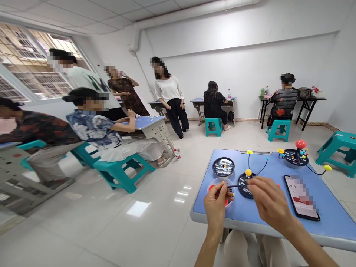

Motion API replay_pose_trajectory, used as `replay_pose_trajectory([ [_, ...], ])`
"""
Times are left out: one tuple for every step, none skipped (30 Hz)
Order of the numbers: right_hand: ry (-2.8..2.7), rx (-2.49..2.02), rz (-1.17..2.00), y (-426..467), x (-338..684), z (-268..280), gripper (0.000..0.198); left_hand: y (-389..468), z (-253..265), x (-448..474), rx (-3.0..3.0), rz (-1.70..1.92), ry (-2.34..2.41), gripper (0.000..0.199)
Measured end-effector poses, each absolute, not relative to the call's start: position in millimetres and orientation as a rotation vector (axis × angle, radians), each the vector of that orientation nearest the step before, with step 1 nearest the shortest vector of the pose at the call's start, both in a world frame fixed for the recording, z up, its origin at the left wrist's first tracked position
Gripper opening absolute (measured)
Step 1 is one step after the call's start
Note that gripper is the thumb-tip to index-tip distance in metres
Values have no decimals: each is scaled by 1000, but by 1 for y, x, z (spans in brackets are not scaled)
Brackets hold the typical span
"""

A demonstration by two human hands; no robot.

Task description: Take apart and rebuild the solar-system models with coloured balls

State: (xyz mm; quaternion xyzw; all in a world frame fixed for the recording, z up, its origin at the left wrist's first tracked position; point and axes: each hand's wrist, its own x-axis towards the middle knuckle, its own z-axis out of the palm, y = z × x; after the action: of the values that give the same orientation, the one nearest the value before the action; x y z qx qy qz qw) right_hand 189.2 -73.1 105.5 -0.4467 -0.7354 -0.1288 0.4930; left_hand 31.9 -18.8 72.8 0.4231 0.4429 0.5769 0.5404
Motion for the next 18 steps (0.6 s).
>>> replay_pose_trajectory([
  [-1568, -1162, -225, -78, 189, 100, 17, -20, 74, 31, 1005, 1362, 1054, 32],
  [-1368, -1236, -85, -80, 188, 94, 8, -22, 75, 32, 1004, 1350, 1053, 32],
  [-1208, -1290, 104, -80, 186, 88, 11, -25, 76, 32, 1005, 1335, 1047, 33],
  [-1094, -1309, 318, -79, 182, 81, 20, -27, 77, 34, 1009, 1318, 1039, 33],
  [-1020, -1292, 523, -77, 178, 75, 28, -29, 77, 35, 1014, 1299, 1035, 33],
  [-971, -1253, 684, -74, 174, 70, 34, -31, 77, 36, 1022, 1280, 1033, 33],
  [-935, -1216, 783, -70, 170, 67, 37, -33, 77, 36, 1035, 1262, 1034, 33],
  [-903, -1195, 825, -68, 166, 64, 39, -34, 77, 37, 1053, 1246, 1037, 33],
  [-879, -1186, 830, -65, 163, 62, 40, -35, 77, 36, 1082, 1232, 1043, 33],
  [-867, -1181, 826, -64, 161, 61, 40, -35, 77, 35, 1132, 1223, 1052, 34],
  [-864, -1174, 828, -63, 159, 60, 40, -35, 77, 33, 1214, 1217, 1063, 34],
  [-866, -1163, 842, -62, 158, 60, 41, -34, 77, 32, 1326, 1216, 1076, 33],
  [-865, -1153, 858, -62, 157, 60, 42, -34, 78, 30, 1457, 1217, 1089, 29],
  [-858, -1146, 872, -61, 156, 60, 42, -34, 78, 28, 1592, 1217, 1098, 24],
  [-844, -1146, 881, -61, 155, 61, 43, -34, 79, 27, 1713, 1218, 1102, 22],
  [-823, -1150, 882, -60, 153, 61, 44, -34, 79, 26, 1805, 1221, 1102, 24],
  [-797, -1157, 876, -59, 152, 62, 45, -35, 79, 25, 1866, 1222, 1102, 28],
  [-771, -1164, 866, -58, 151, 62, 46, -36, 79, 24, 1904, 1221, 1104, 32],
])
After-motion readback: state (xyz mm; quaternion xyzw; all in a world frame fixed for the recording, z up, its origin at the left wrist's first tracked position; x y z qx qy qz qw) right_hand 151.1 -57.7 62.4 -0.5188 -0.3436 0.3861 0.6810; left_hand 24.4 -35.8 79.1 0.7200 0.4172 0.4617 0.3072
